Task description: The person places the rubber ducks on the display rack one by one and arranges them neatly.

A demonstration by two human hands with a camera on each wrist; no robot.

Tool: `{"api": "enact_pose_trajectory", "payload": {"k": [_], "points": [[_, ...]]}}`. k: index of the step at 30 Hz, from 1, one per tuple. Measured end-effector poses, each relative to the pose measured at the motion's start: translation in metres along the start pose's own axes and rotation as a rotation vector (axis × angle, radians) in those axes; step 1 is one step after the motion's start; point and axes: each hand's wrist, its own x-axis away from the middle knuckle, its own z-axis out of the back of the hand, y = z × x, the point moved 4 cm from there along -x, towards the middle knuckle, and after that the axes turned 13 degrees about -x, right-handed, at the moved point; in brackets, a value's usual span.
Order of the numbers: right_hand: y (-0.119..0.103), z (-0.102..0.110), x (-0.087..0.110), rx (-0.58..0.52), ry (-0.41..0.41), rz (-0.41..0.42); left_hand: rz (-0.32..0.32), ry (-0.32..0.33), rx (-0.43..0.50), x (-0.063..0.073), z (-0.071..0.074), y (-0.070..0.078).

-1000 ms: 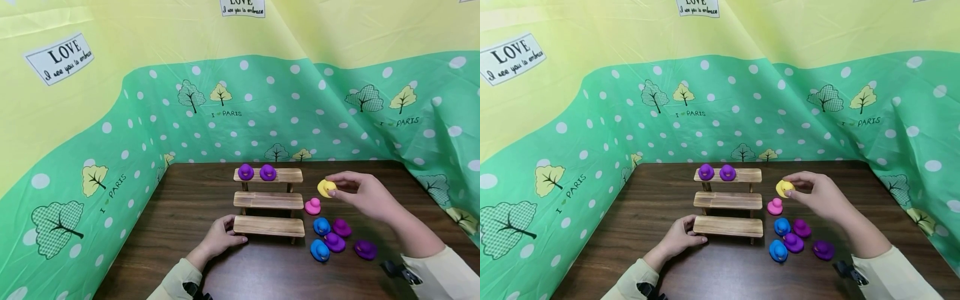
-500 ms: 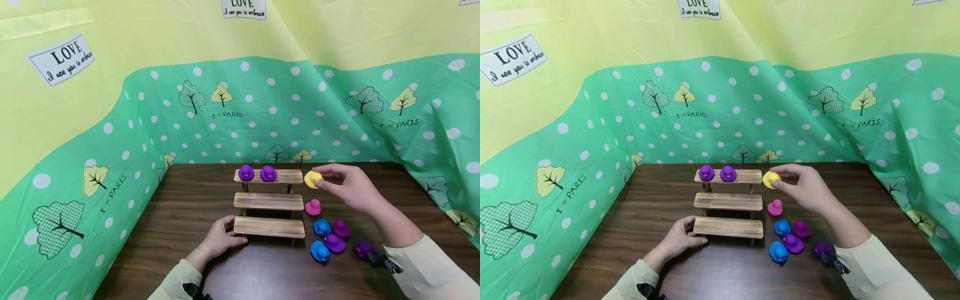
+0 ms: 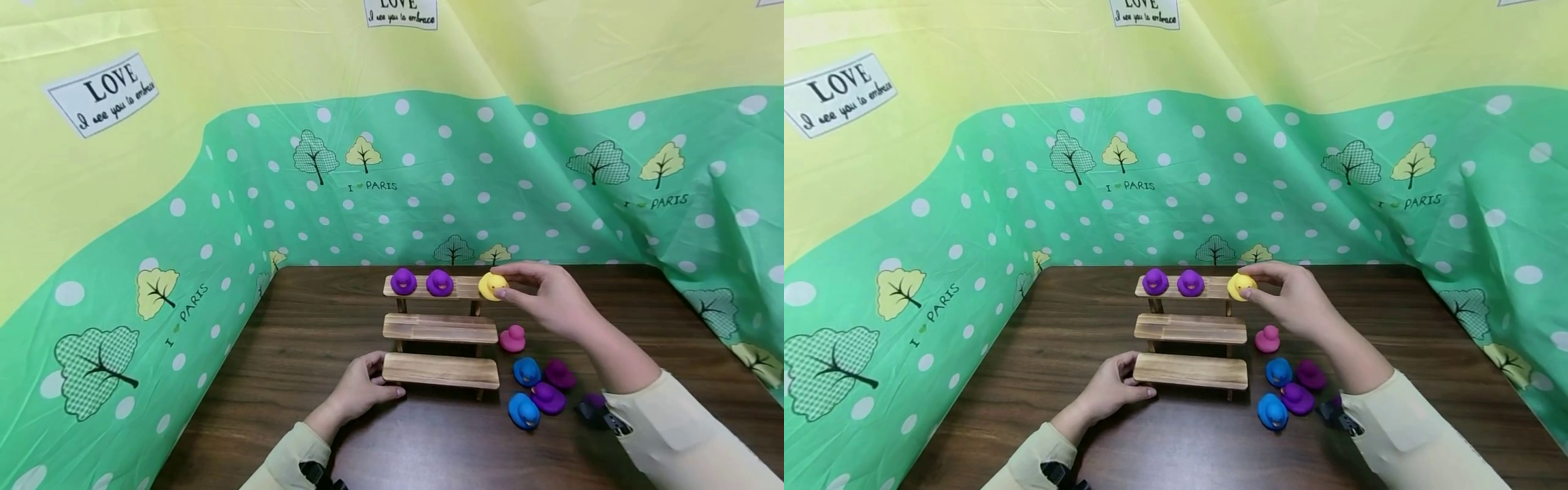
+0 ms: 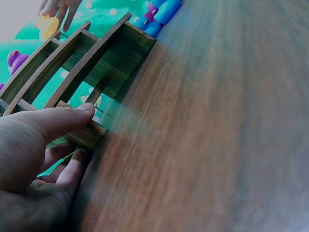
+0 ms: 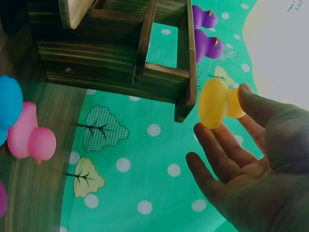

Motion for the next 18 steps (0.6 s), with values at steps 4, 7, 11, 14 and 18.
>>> {"api": "enact_pose_trajectory", "payload": {"k": [4,7,11,14,18], "points": [[-0.002,-0.005,-0.005,0.017,-0.014,0.001,-0.004,0.000,0.002,0.000,0.000,0.000],[-0.002,-0.008,-0.007,0.009,-0.028,-0.011,-0.001,0.000,0.008,0.000,0.000,0.000],[-0.001,-0.011,-0.011,0.003,-0.037,-0.030,0.002,0.000,0.009,0.000,0.000,0.000],[0.002,-0.014,-0.013,0.017,-0.041,-0.040,0.002,0.003,0.008,0.000,0.001,-0.001],[0.005,-0.019,-0.015,0.041,-0.039,-0.052,0.006,0.002,0.008,0.000,0.001,-0.001]]}}
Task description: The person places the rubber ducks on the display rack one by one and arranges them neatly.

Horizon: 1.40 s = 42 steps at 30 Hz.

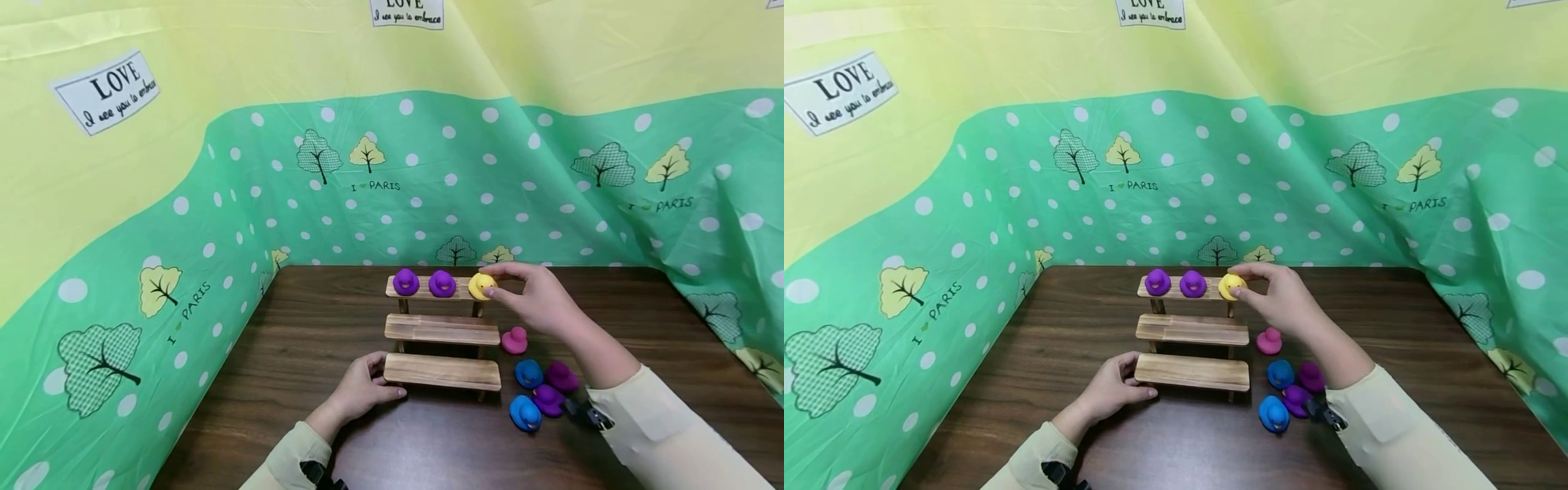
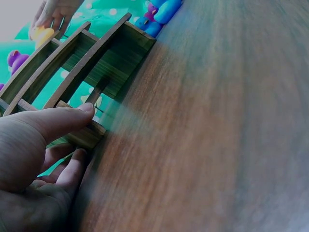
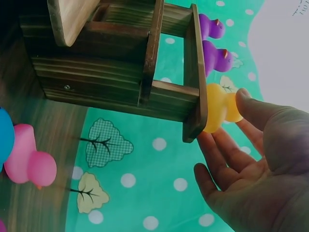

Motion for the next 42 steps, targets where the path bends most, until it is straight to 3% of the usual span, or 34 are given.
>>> {"api": "enact_pose_trajectory", "payload": {"k": [32,42], "points": [[0.008,-0.002,0.003,-0.053,-0.006,-0.058,0.005,-0.002,-0.011,-0.001,-0.003,0.003],[0.009,0.014,0.014,-0.039,0.005,-0.050,-0.004,0.003,-0.036,0.000,-0.001,0.004]]}}
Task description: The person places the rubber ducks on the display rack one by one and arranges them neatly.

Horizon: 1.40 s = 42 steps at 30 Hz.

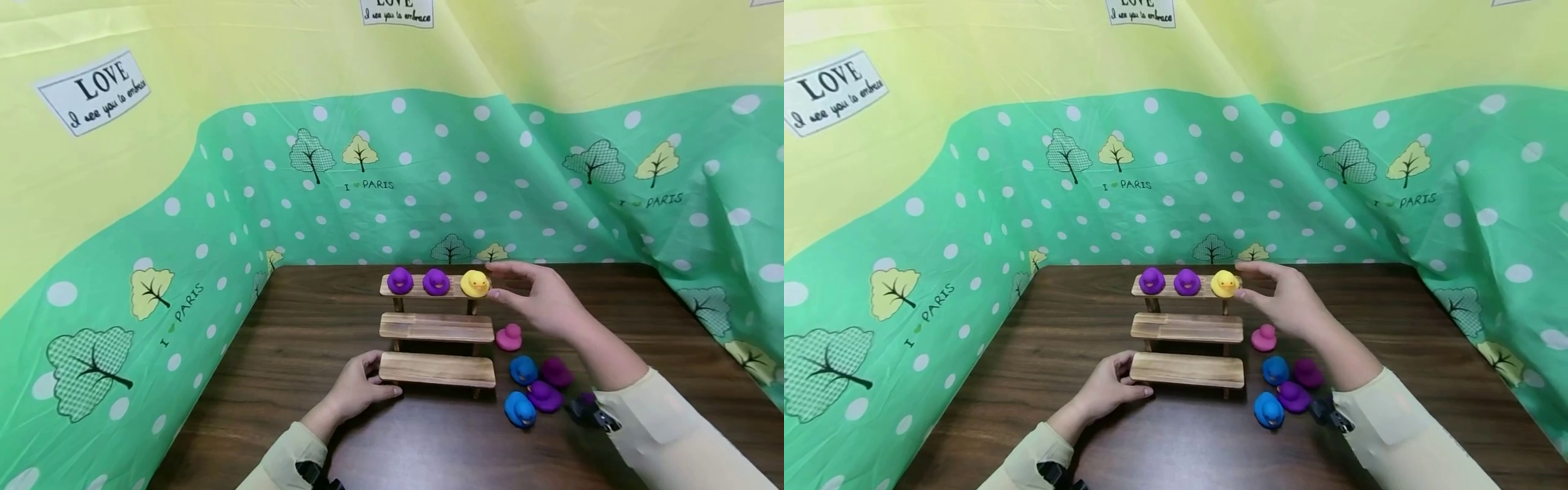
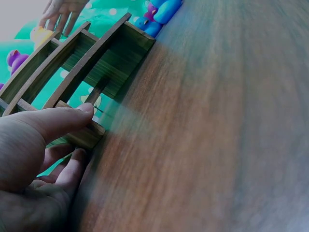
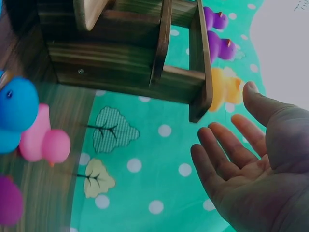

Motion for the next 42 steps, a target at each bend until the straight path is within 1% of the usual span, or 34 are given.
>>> {"api": "enact_pose_trajectory", "payload": {"k": [6,11,14,18,22,26,30,33,35,42], "points": [[0.006,0.019,0.017,0.040,0.039,-0.017,-0.003,-0.004,0.004,0.000,0.000,0.000],[0.017,0.033,0.033,0.090,0.096,-0.015,0.002,-0.002,0.003,0.000,0.001,0.001],[0.023,0.039,0.042,0.094,0.113,-0.022,-0.006,0.004,-0.002,0.001,0.004,0.002],[0.031,0.045,0.054,0.111,0.117,-0.053,-0.012,0.010,0.009,0.004,0.007,0.001],[0.040,0.051,0.068,0.125,0.128,-0.100,-0.007,0.006,0.017,0.004,0.006,-0.002],[0.049,0.057,0.085,0.123,0.149,-0.154,0.000,0.005,0.004,0.004,0.004,-0.002],[0.059,0.061,0.103,0.144,0.166,-0.175,-0.004,0.004,-0.001,0.004,0.004,0.000],[0.067,0.063,0.114,0.173,0.159,-0.204,-0.005,0.006,-0.007,0.004,0.003,0.002],[0.072,0.063,0.121,0.191,0.139,-0.232,-0.004,0.008,-0.016,0.004,0.003,0.002],[0.086,0.060,0.146,0.229,0.029,-0.367,0.007,-0.001,-0.033,0.004,0.000,0.001]]}}
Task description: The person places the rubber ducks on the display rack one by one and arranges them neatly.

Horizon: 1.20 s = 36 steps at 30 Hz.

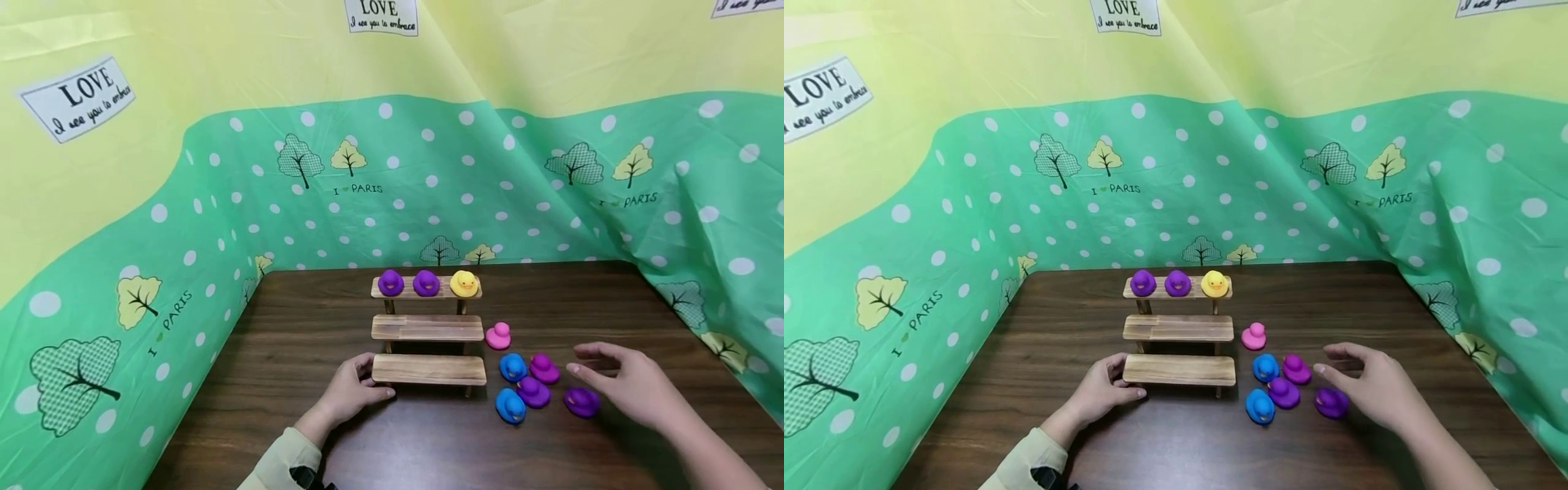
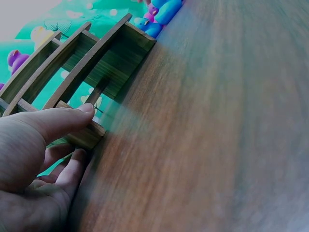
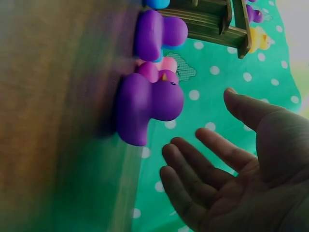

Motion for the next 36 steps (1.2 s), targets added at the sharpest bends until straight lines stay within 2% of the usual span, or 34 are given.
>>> {"api": "enact_pose_trajectory", "payload": {"k": [5,11,19,36], "points": [[0.009,-0.003,0.003,0.080,-0.074,-0.070,-0.006,0.004,0.009,-0.001,0.000,-0.001],[0.019,-0.011,0.008,0.095,-0.146,-0.122,-0.002,-0.007,0.011,-0.001,-0.001,-0.001],[0.021,-0.016,0.010,0.104,-0.132,-0.119,0.001,-0.002,0.009,0.000,-0.001,-0.002],[0.021,-0.013,0.017,0.080,-0.101,-0.090,0.002,-0.003,0.001,0.000,0.000,-0.002]]}}
